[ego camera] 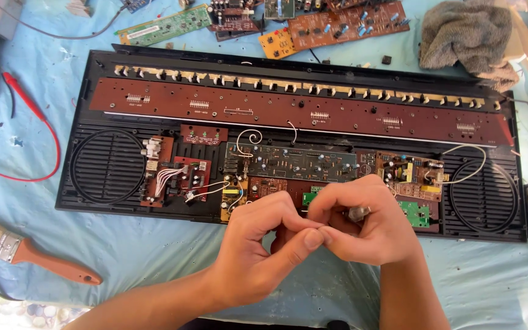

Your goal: The person works on the internal circuitry of a disassembled electronic device, likely a keyboard or synthesizer. They use a screwdriver to manipulate small components and wires on the circuit board, occasionally adjusting their grip and position.

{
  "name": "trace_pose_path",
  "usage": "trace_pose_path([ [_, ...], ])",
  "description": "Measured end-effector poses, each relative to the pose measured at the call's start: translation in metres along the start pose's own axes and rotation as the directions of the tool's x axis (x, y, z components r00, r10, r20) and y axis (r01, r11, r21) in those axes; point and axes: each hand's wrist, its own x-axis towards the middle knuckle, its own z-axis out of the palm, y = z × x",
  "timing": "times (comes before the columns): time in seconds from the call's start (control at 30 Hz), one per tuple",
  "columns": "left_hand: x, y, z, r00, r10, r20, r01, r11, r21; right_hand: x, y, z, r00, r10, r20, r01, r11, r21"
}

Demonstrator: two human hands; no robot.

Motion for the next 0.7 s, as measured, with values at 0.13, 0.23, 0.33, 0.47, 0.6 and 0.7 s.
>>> trace_pose_path([
  [0.13,-0.002,-0.002,0.001,0.999,-0.006,0.035,0.007,1.0,-0.027,-0.008,-0.001,-0.001,0.994,0.108,0.011,-0.107,0.955,0.276],
  [0.23,-0.003,-0.001,0.002,0.991,0.021,0.135,-0.015,0.999,-0.044,-0.013,0.0,-0.007,0.988,0.061,0.14,-0.129,0.828,0.546],
  [0.33,-0.009,-0.003,0.004,0.976,0.064,0.209,-0.04,0.992,-0.117,-0.009,-0.005,-0.013,0.93,0.073,0.359,-0.263,0.817,0.514],
  [0.47,-0.014,-0.009,0.005,0.953,0.097,0.286,-0.031,0.973,-0.228,-0.005,-0.007,-0.013,0.876,0.016,0.481,-0.269,0.845,0.463],
  [0.6,-0.017,-0.012,0.006,0.945,0.129,0.3,-0.059,0.971,-0.231,-0.005,-0.007,-0.012,0.851,-0.006,0.524,-0.261,0.862,0.434],
  [0.7,-0.018,-0.013,0.007,0.945,0.141,0.296,-0.073,0.97,-0.23,-0.01,-0.011,-0.011,0.862,0.097,0.497,-0.296,0.893,0.339],
])
